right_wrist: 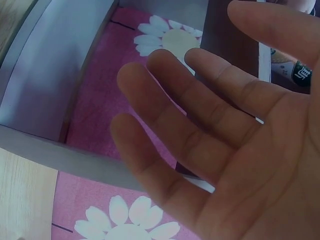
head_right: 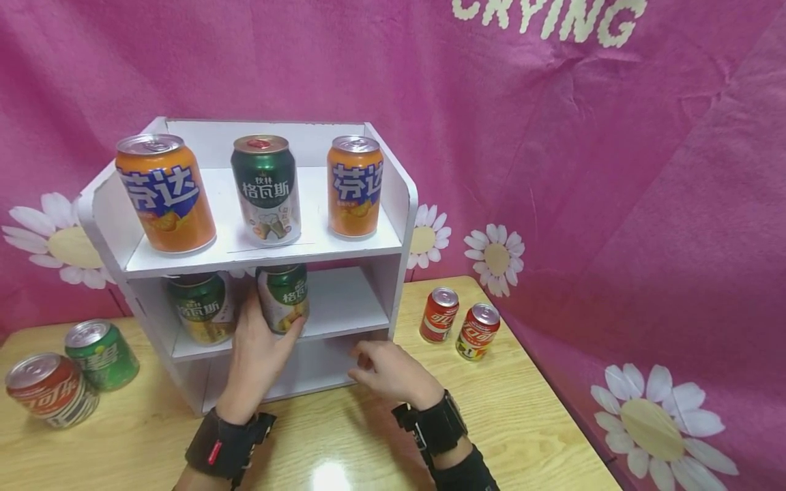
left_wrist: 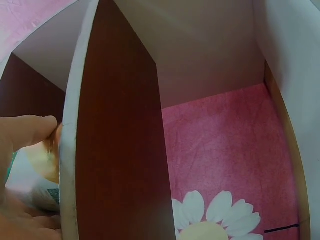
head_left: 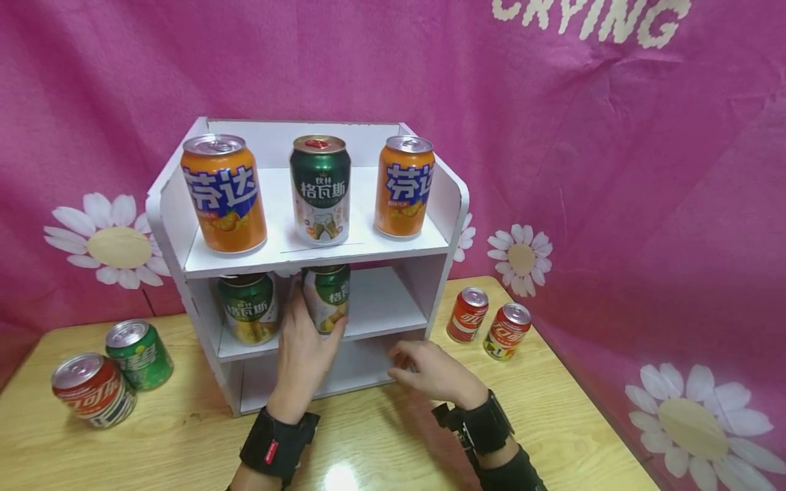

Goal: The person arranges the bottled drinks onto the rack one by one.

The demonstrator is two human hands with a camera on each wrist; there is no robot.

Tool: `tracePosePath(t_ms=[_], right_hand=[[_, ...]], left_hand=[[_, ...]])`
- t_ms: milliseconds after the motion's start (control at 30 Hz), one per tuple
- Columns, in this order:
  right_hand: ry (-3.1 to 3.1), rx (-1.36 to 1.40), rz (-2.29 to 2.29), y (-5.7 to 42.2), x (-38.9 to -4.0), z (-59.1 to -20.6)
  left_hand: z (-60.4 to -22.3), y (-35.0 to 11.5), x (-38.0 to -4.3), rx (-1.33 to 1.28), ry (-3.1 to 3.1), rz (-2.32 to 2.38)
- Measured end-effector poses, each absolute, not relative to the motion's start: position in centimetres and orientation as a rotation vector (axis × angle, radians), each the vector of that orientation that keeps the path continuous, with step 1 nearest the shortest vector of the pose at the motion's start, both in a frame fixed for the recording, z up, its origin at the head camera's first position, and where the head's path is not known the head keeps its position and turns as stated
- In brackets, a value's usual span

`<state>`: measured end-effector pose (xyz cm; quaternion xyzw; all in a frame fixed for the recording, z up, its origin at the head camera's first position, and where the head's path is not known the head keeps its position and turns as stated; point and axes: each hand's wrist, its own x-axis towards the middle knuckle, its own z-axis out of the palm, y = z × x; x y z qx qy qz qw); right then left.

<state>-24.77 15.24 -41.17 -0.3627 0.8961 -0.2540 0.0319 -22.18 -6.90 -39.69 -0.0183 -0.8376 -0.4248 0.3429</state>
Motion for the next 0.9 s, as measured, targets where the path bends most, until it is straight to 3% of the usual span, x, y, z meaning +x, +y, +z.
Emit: tracePosePath(t_ms=[900], right_hand=[[2.767, -1.101, -0.765, 15.25, -24.81, -41.21]], left_hand=[[-39.64, -6.83, -22.22, -0.027, -2.175, -1.122]])
